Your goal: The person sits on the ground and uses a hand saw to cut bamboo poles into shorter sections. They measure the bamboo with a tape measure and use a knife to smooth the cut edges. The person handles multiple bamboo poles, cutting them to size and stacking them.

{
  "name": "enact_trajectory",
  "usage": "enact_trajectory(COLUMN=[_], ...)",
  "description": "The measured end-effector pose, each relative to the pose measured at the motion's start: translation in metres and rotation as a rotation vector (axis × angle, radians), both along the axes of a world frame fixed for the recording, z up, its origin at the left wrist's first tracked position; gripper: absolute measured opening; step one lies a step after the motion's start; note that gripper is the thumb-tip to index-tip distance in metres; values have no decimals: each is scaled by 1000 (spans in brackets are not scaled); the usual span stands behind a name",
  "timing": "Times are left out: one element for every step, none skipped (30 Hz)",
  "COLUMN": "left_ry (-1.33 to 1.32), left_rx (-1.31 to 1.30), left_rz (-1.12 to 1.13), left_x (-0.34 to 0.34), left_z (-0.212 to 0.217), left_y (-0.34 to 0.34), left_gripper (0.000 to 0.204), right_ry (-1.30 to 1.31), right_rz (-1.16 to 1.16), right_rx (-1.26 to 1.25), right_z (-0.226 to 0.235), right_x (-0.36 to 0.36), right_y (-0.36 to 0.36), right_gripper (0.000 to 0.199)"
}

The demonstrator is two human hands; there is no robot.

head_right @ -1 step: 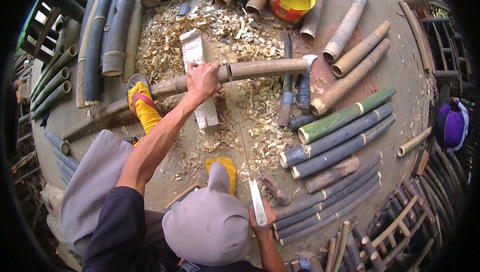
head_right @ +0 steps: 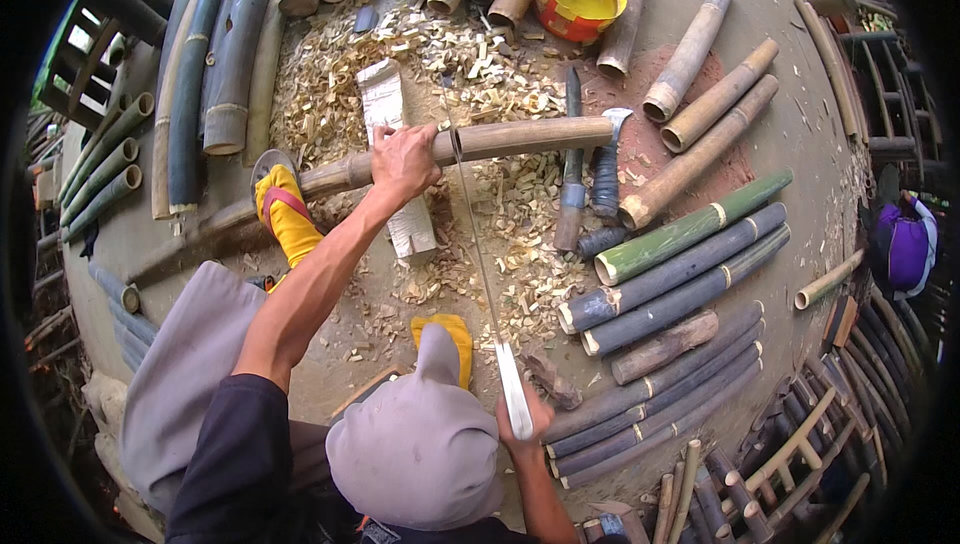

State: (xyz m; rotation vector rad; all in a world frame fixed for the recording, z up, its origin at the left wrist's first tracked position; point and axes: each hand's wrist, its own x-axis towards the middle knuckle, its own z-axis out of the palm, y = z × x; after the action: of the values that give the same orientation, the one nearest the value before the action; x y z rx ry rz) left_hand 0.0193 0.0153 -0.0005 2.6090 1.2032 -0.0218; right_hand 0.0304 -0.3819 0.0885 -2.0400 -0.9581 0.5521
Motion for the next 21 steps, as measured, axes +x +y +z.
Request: enact_trajectory(left_ry=[-26, -46, -1, -15, -17, -19, 10, 23, 37, 25, 135, 113, 97, 66, 57, -66, -179, -293, -300, -295, -132], left_rx=[-3, -3, -13, 0, 16, 32, 0, -21, -42, -26, -77, -61, -50, -40, -125, -71, -21, 27, 34, 41, -36], left_rz=[-14, -24, -17, -29, -31, -36, -26, -34, -42, -49, -36, -24, -22, -41, -49, -52, -46, -39, -98, -146, -146], left_x=[6, 10, 7, 10, 5, 2, 1, -1, -4, 6, 7, 9, 6, 10, 12, 17, 20, 28, 44, 60, 71], left_z=[3, 6, 9, 10, 7, 4, 4, 2, 0, 9, 9, 10, 13, 19, 26, 31, 32, 32, 35, 37, 28], left_y=[-2, -3, -3, -6, -3, 1, 2, -3, -7, 2, 6, 5, 4, 2, -4, -11, -24, -33, -43, -56, -55], left_gripper=[22, 21, 23, 23, 24, 24, 17, 18, 19, 21, 30, 32, 35, 38, 52, 56, 60, 65, 68, 72, 70], right_ry=[21, -18, 15, 30, 89, 146, 148, 143, 70, -76, 13, 46, 94, 93, 97, 106, 117, 122, 130, 146, 177], right_rz=[-80, -36, -50, -77, -87, -98, -90, -86, -46, -48, -111, -129, -101, -124, -138, -148, -158, -181, -200, -221, -216], right_rx=[81, 141, 153, 150, 185, 220, 195, 178, 153, 198, 145, 23, 4, -26, -53, -51, -49, -45, -40, -36, -30], right_z=[-21, -29, -51, -61, -60, -59, -55, -54, -45, -43, -32, -16, -7, 12, 22, 24, 21, 17, 10, 2, -4], right_x=[6, 19, 28, 35, 37, 37, 33, 30, 23, 15, 4, -8, -15, -17, -19, -21, -22, -24, -26, -27, -29], right_y=[24, 57, 91, 111, 126, 135, 125, 119, 92, 57, 27, -7, -32, -32, -32, -32, -34, -37, -41, -45, -47], right_gripper=[33, 35, 31, 28, 24, 20, 18, 16, 19, 22, 23, 24, 24, 25, 24, 23, 22, 21, 20, 19, 18])
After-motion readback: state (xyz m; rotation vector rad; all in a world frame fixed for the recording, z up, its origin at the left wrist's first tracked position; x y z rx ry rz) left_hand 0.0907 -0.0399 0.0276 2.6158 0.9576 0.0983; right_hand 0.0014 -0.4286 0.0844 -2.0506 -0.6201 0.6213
